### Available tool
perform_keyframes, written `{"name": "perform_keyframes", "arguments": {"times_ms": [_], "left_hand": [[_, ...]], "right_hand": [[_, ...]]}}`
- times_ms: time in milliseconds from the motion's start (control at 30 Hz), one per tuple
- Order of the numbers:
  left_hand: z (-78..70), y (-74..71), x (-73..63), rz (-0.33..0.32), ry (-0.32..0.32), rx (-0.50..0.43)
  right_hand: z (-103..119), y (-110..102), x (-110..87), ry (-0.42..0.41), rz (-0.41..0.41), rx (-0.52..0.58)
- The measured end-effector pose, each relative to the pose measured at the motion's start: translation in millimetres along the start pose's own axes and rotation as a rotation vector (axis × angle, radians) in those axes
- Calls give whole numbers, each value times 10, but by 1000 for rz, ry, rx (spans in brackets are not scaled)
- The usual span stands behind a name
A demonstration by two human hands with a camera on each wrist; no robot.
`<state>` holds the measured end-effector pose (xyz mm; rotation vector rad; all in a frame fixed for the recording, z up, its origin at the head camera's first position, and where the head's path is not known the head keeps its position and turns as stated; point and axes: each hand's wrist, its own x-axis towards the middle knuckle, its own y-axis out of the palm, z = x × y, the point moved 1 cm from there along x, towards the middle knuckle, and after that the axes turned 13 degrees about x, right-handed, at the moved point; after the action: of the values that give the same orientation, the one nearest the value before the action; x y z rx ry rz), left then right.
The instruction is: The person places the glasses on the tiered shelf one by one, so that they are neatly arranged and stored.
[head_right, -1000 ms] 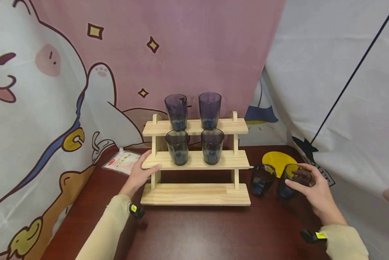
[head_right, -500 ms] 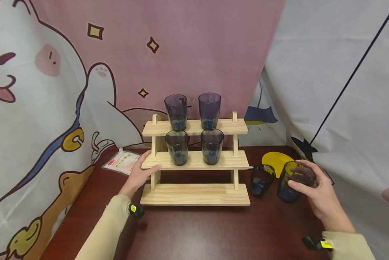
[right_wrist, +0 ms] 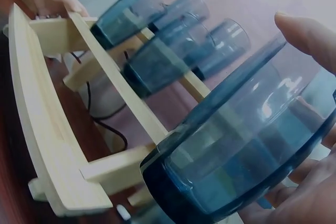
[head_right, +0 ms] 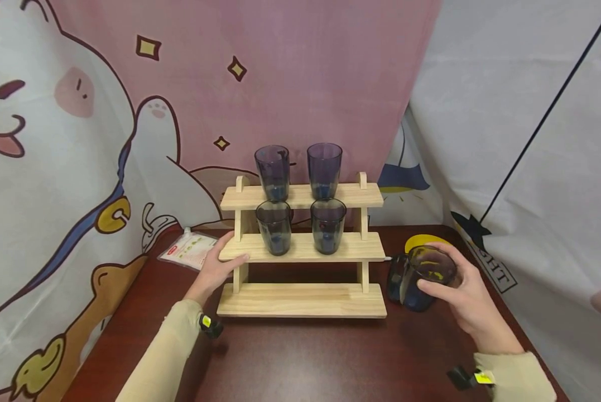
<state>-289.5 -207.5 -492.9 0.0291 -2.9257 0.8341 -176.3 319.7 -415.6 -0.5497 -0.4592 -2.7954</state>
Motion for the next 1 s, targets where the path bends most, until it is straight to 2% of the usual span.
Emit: {"name": "perform_keyframes", "arguments": {"times_ms": [233,667,1000], "left_hand": [[1,-4,3,6,-11,0],[2,0,7,3,-7,-15],[-9,1,2,3,-15,-2]], "right_hand": [[-117,216,132,22,51,-52],[-425,555,282,150,87,-186],[-695,774,369,192,146,-192]]}}
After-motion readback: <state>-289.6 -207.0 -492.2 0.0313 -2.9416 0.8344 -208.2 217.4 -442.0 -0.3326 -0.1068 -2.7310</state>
